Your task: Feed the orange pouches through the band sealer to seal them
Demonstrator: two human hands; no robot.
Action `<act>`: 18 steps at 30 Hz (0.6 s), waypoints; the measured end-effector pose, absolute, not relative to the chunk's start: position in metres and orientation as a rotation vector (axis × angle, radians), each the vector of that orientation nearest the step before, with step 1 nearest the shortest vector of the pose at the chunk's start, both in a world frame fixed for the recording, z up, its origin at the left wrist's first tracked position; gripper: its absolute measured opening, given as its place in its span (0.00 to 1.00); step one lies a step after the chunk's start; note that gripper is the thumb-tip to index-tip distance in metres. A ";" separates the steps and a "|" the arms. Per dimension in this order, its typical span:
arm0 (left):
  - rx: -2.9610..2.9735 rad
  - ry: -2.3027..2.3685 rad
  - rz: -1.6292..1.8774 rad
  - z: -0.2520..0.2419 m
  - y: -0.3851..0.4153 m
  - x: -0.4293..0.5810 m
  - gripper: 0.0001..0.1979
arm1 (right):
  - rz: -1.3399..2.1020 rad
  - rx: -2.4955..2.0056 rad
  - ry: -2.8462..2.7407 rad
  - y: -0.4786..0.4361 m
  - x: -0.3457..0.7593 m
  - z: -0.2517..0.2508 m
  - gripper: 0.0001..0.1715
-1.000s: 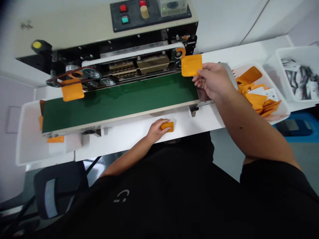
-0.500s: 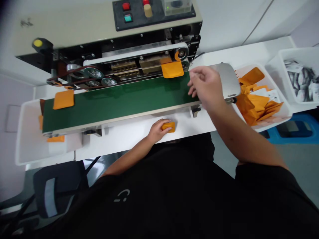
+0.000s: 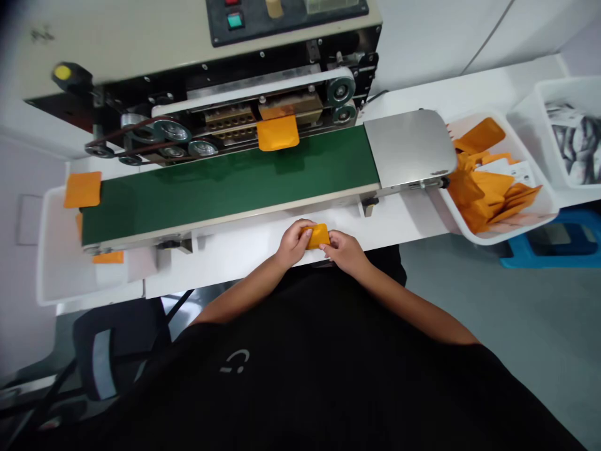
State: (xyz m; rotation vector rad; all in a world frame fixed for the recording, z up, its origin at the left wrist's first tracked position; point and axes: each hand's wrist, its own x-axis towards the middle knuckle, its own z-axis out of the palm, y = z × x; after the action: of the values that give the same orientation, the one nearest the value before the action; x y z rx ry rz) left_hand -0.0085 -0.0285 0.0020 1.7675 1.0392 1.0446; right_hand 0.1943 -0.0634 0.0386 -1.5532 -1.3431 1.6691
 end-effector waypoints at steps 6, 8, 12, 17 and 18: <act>1.573 0.954 1.086 -0.010 -0.034 -0.007 0.24 | 1.669 -1.494 -1.141 -0.058 0.204 0.049 0.14; 1.482 0.922 1.070 -0.015 -0.035 -0.005 0.26 | 1.658 -1.501 -1.107 -0.055 0.209 0.054 0.16; 1.413 0.908 1.025 -0.022 -0.034 -0.003 0.27 | 1.608 -1.519 -1.103 -0.053 0.215 0.058 0.17; 1.463 0.948 0.995 -0.025 -0.033 -0.004 0.28 | 1.551 -1.540 -1.244 -0.053 0.218 0.060 0.19; 1.476 0.955 0.985 -0.024 -0.033 -0.004 0.28 | 1.509 -1.545 -1.299 -0.052 0.218 0.061 0.19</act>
State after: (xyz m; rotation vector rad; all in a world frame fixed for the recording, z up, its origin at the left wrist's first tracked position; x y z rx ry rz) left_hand -0.0045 -0.0330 -0.0237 1.4758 0.9546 0.9848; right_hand 0.2184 -0.0524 0.0608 -1.5448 -1.2992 1.5085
